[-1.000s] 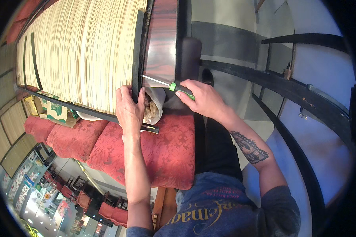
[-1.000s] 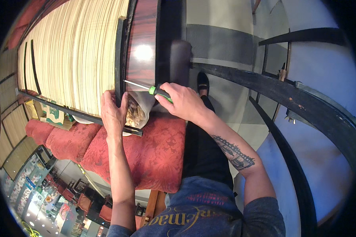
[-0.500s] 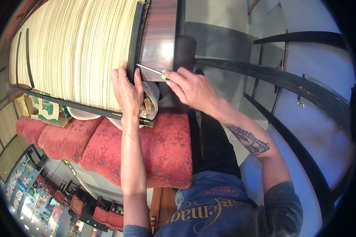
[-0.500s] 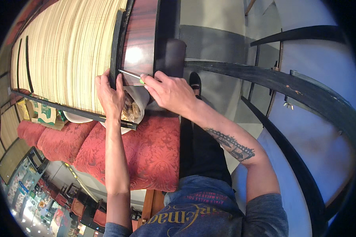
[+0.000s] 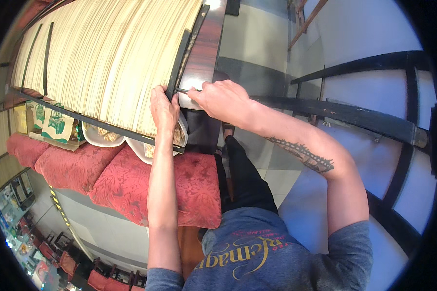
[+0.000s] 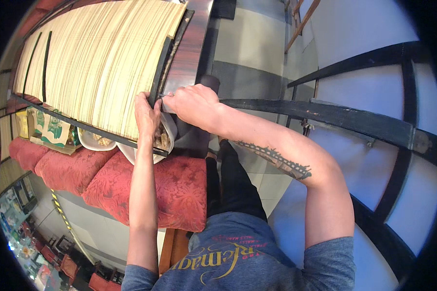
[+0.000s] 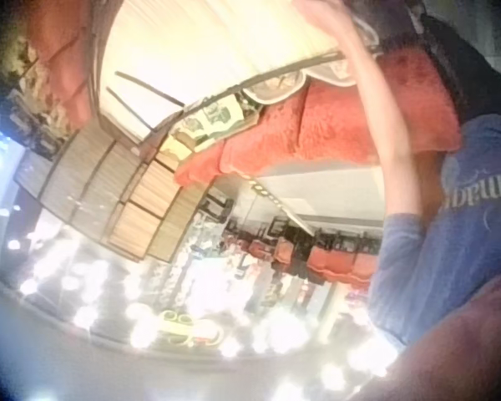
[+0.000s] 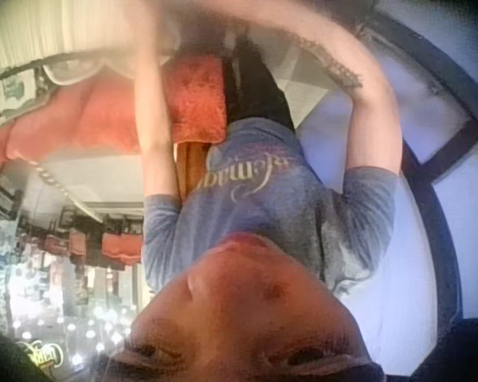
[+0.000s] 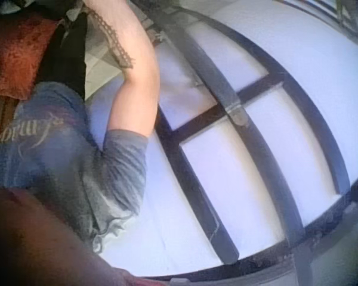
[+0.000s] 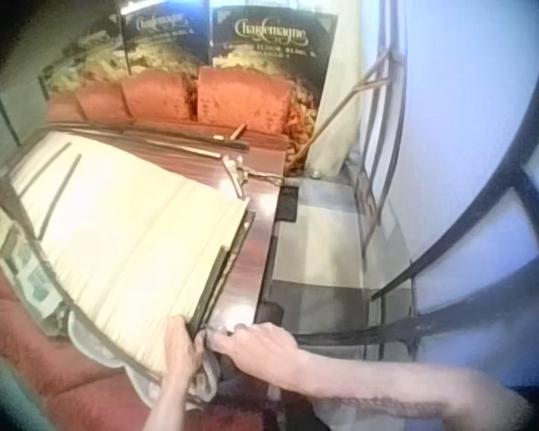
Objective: The person uses pliers to hammer a metal frame onto a bamboo mat and then uses a screwdriver to tighten screws along the edge of the mat. The person works on a table covered with a red cloth in a room with visible shelving.
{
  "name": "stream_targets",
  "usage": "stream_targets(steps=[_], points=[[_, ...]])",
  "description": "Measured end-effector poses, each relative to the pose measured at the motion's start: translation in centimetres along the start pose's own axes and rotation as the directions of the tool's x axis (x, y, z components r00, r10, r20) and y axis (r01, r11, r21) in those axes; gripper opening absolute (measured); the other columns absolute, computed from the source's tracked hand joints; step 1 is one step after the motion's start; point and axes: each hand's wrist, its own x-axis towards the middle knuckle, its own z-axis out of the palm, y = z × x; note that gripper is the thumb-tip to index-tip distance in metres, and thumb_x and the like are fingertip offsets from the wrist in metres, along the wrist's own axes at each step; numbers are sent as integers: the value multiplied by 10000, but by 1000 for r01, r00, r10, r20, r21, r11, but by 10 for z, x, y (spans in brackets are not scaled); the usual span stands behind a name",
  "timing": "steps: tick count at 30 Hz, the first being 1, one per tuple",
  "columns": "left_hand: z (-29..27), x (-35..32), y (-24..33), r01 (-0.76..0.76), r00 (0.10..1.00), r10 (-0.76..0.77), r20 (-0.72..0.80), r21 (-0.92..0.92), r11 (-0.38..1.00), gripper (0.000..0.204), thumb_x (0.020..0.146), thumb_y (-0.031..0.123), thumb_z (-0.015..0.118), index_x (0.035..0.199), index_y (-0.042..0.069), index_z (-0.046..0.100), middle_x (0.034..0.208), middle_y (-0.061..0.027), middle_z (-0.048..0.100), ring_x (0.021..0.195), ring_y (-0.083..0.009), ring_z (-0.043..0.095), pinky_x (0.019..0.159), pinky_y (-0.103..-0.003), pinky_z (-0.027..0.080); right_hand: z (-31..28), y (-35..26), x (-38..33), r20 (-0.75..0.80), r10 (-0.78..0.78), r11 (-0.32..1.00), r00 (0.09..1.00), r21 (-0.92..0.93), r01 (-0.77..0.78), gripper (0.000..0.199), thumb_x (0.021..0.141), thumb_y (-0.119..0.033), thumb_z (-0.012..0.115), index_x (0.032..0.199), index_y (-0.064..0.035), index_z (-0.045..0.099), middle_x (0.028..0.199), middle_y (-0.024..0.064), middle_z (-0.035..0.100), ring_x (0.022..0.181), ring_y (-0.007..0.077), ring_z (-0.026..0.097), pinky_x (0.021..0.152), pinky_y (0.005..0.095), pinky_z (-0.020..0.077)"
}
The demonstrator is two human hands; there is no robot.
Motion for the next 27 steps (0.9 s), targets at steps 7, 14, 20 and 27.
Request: stream_targets(steps=[7,14,20,27], points=[[-5,2,-21,49,999,-48,18,-21,999,392,785,84,813,1067,5,552,1004,-210,611,948,-413,625,820,-490,498,-65,-33,65,246,-106,985,964,-109,136,143,867,-161,670,901,-34,726,888,186,744,869,349,749,710,468,606],[-13,-7,-14,-17,997,20,81,-37,999,460,794,100,815,1197,30,604,1087,-193,622,1038,-360,621,887,-438,495,9,14,-16,73,218,929,973,290,-230,247,996,-264,572,1191,-113,576,1050,209,697,970,442,673,801,559,535],[-85,-56,-14,80,968,-98,230,84,993,572,803,178,818,1322,91,595,1145,-122,611,1116,-314,577,969,-443,401,103,12,-50,-47,274,746,961,641,-181,355,1028,-236,558,1357,-103,548,1189,202,657,1100,417,634,924,479,524],[-48,-68,-26,-54,986,-8,169,358,932,610,825,265,810,1362,136,551,1163,-106,592,1137,-286,562,996,-496,348,93,-19,-56,119,334,769,935,539,-344,379,1029,-257,575,1380,-115,564,1216,176,655,1093,354,668,905,421,541]])
